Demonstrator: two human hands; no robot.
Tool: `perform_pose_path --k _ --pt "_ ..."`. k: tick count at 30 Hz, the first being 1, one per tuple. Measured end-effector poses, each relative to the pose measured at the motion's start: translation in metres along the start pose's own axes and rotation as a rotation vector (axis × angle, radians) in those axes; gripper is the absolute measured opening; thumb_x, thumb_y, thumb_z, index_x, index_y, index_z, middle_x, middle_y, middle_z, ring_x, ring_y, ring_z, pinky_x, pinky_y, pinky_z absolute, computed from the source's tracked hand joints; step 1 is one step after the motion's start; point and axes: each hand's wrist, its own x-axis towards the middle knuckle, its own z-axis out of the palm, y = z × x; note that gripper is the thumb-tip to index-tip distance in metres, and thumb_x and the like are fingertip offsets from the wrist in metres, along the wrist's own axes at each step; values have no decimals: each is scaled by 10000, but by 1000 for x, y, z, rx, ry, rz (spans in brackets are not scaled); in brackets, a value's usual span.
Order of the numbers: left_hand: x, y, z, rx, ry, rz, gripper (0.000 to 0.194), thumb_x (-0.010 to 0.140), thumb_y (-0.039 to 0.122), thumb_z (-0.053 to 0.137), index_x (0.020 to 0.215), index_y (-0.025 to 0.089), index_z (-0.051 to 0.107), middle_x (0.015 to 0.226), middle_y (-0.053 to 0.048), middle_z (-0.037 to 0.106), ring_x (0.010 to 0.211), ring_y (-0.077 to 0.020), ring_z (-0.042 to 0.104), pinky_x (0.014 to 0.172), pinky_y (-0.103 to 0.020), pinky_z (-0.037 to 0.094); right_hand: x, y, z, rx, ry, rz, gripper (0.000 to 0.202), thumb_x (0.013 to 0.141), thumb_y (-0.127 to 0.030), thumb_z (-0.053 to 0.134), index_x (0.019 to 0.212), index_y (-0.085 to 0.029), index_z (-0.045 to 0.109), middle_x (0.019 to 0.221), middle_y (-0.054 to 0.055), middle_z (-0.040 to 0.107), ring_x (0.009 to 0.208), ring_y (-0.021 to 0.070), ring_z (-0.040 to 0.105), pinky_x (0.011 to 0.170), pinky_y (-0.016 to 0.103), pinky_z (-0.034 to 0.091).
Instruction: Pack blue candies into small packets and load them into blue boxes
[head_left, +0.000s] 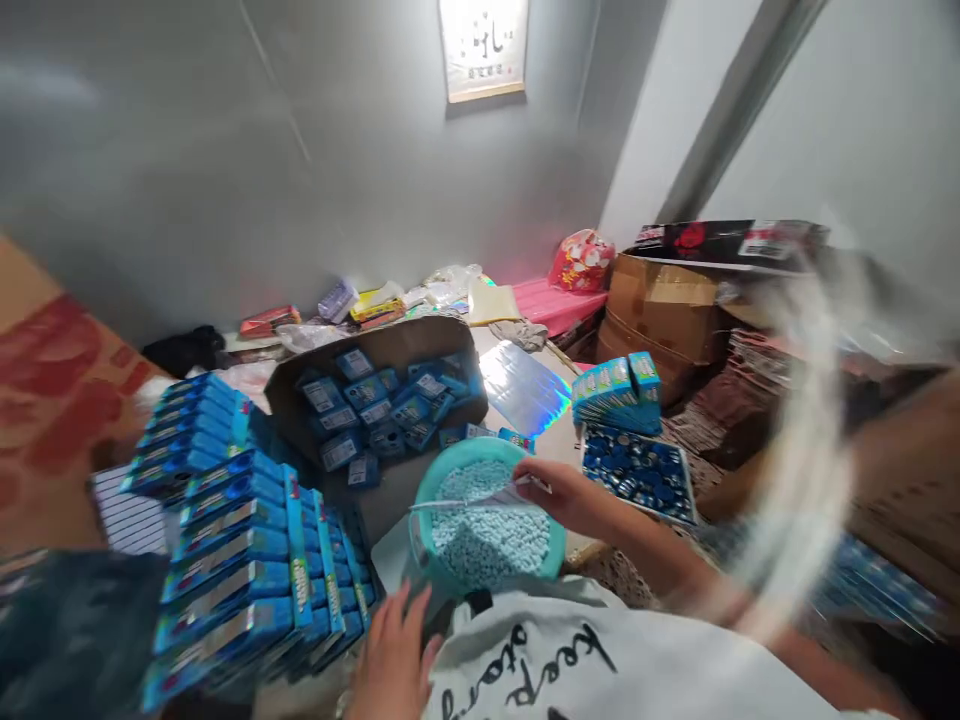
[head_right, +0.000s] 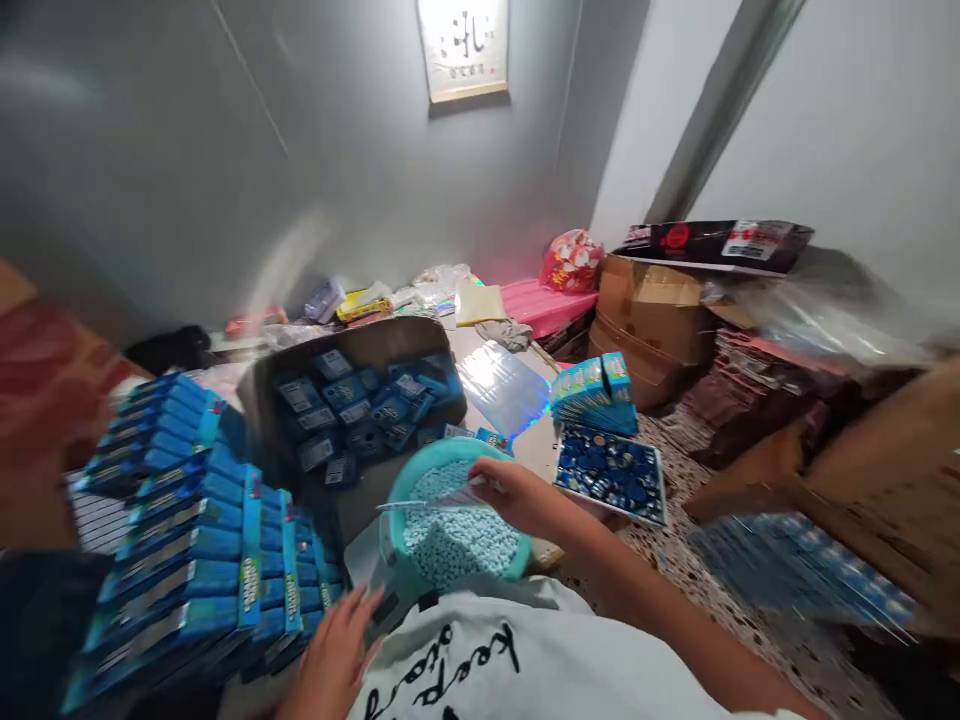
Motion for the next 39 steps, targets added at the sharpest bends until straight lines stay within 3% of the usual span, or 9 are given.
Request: perform_pose_path --k 2,4,6,9,13,19,28,34,39 --pt "23 31 -22 52 193 -85 502 913 317 523 1414 295 518 1452 -92 537 1341 -322 493 1023 -498 493 -5 -26 0 176 -5 -132 227 967 -376 506 1021 -218 660 842 25 655 742 166 568 653 266 439" --pt "45 52 -46 15 437 -152 603 940 326 520 1508 202 361 1502 -154 462 1411 -313 401 1102 -528 423 -8 -43 -5 323 45 -169 231 952 -407 534 1013 -233 673 799 30 638 675 168 545 587 273 426" --pt "59 60 -65 -60 468 -166 586 954 337 517 1496 179 361 1370 -162 588 1283 -280 548 1023 -482 507 -7 -52 -14 437 132 -159 240 920 -440 576 990 -234 676 760 33 626 627 169 532 534 274 410" --pt "60 56 -79 -173 414 -112 347 977 292 482 1307 245 579 1146 -71 713 1063 -199 675 905 -371 574 -2 -61 -26 549 254 -131 281 858 -487 644 939 -220 676 680 26 598 567 167 517 475 269 388" --pt "49 48 -83 -268 503 -63 238 954 284 540 1150 265 675 1094 -40 719 1033 -169 676 912 -315 564 7 -68 -31 608 320 -101 325 836 -523 672 922 -210 666 613 8 560 497 151 475 429 261 348" --pt "40 42 -88 -475 431 -266 294 905 397 617 1161 272 690 1092 -58 711 937 -185 696 684 -258 600 17 -65 -21 633 365 -149 275 881 -473 654 980 -217 640 607 -22 527 515 141 470 459 255 364" --pt "26 38 -89 -105 829 -62 320 871 222 678 1188 253 700 1001 -53 756 870 -177 720 773 -260 572 23 -60 -16 659 362 -160 282 885 -464 656 1000 -207 637 670 -12 532 535 123 443 437 233 327" --pt "24 39 -86 -118 812 -189 272 878 291 670 1141 241 717 1061 -58 754 956 -194 720 878 -289 566 23 -60 -12 725 316 -139 307 866 -476 677 994 -199 645 696 -1 542 535 114 451 428 217 327" --pt "25 40 -82 -432 701 -494 356 832 464 687 1094 225 730 1029 -75 760 904 -223 731 799 -316 598 25 -58 -13 743 309 -144 313 852 -474 694 981 -192 652 703 2 548 536 113 456 421 213 322"
